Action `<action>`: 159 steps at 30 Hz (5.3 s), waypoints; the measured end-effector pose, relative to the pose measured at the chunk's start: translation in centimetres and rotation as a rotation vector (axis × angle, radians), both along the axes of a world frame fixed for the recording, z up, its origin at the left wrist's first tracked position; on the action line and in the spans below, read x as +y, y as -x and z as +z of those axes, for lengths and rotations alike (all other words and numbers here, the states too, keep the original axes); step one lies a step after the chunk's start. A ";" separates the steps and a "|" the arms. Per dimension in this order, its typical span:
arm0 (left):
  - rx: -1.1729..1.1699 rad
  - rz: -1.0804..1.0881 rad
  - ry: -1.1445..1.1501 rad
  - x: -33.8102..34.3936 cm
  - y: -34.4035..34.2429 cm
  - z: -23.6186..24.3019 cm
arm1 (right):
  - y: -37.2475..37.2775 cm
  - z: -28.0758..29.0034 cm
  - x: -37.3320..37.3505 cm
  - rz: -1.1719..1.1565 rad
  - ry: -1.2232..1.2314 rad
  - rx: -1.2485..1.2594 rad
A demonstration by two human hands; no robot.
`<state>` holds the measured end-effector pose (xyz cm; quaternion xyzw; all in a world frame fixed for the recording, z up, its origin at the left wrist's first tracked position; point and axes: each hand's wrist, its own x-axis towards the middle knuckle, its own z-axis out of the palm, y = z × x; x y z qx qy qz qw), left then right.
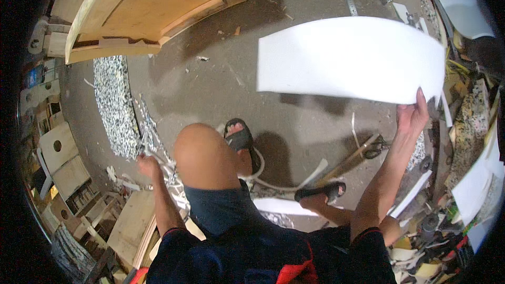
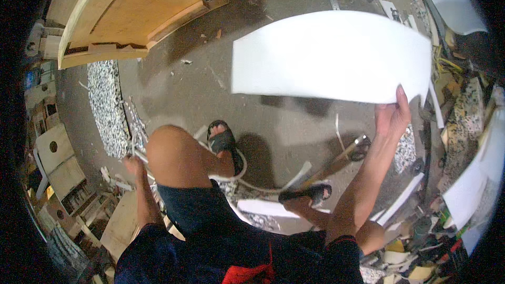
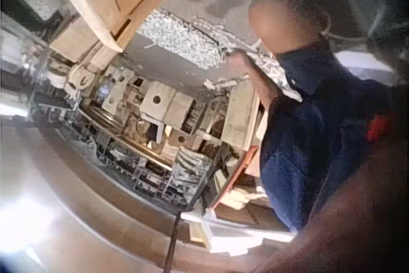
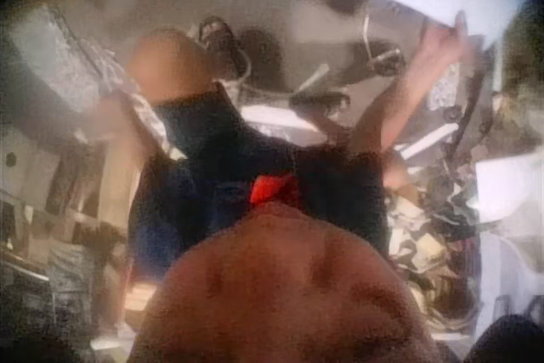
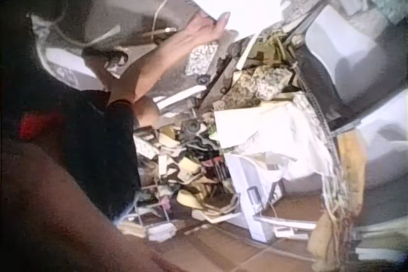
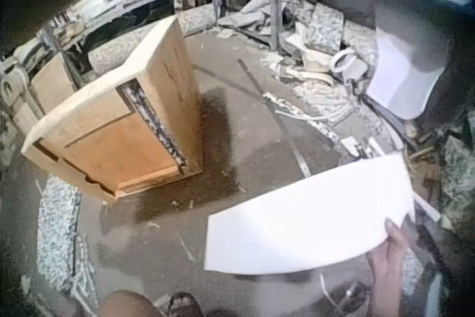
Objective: The person applies adhesive to a wooden chair frame, then cuts and fits white foam padding onto the seat and backrest. They trim excess foam and smooth the edges to complete the upholstery.
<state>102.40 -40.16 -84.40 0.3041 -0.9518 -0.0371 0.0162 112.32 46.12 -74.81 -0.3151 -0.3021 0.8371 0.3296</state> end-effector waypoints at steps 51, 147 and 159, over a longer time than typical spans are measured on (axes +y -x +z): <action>-0.042 0.171 -1.618 10.2 36.3 41.1 | 43.4 33.1 -15.1 1.044 -0.143 -0.728; 0.224 -0.002 -1.100 5.6 42.6 30.6 | 48.0 31.8 -26.0 0.906 -0.428 -1.257; 0.241 0.126 -1.163 6.0 42.4 30.3 | 47.6 31.7 -26.0 0.964 -0.422 -1.243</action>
